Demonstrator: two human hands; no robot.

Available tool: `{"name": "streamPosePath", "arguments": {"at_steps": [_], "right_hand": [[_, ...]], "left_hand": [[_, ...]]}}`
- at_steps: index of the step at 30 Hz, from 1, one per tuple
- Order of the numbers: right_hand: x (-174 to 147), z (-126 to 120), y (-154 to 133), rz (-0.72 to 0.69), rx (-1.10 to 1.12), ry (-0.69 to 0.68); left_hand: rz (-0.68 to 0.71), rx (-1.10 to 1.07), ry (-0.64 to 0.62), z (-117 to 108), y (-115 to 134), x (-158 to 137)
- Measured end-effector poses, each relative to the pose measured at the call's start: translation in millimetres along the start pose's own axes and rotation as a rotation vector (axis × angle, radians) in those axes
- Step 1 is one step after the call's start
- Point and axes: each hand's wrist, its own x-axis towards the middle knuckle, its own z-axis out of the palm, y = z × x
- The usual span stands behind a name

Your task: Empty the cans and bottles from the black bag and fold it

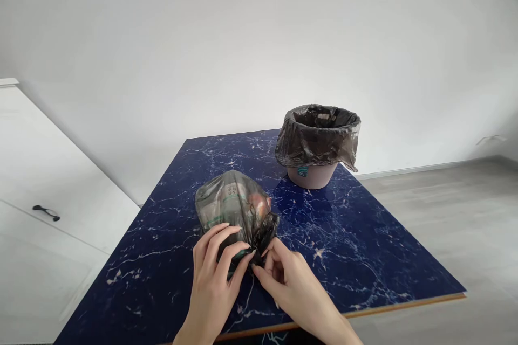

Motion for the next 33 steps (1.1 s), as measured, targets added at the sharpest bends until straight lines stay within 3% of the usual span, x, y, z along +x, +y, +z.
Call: {"name": "streamPosePath", "arguments": {"at_steps": [7, 13, 19, 23, 25, 30, 33], "right_hand": [[2, -20, -15, -0.038, -0.040, 0.049], [8, -32, -13, -0.173, -0.003, 0.059], [24, -32, -6, -0.282, -0.288, 0.149], [27, -32, -4, -0.349, -0.294, 0.233], [25, -34, -4, -0.392, -0.246, 0.290], [17, -40, -3, -0.462, -0.151, 0.446], [12, -39, 5, -0.501, -0.129, 0.480]], "left_hand": [[0.045, -0.071, 0.128, -6, 9, 33], [0.080, -0.108, 0.191, -10, 9, 61], [0.091, -0.109, 0.237, -13, 5, 80], [0.050, -0.101, 0.280, -17, -3, 83], [-0.039, -0.103, 0.331, -20, -9, 83], [-0.503, -0.198, 0.443, -20, -28, 84], [-0.667, -0.276, 0.496, -15, -43, 83]]}}
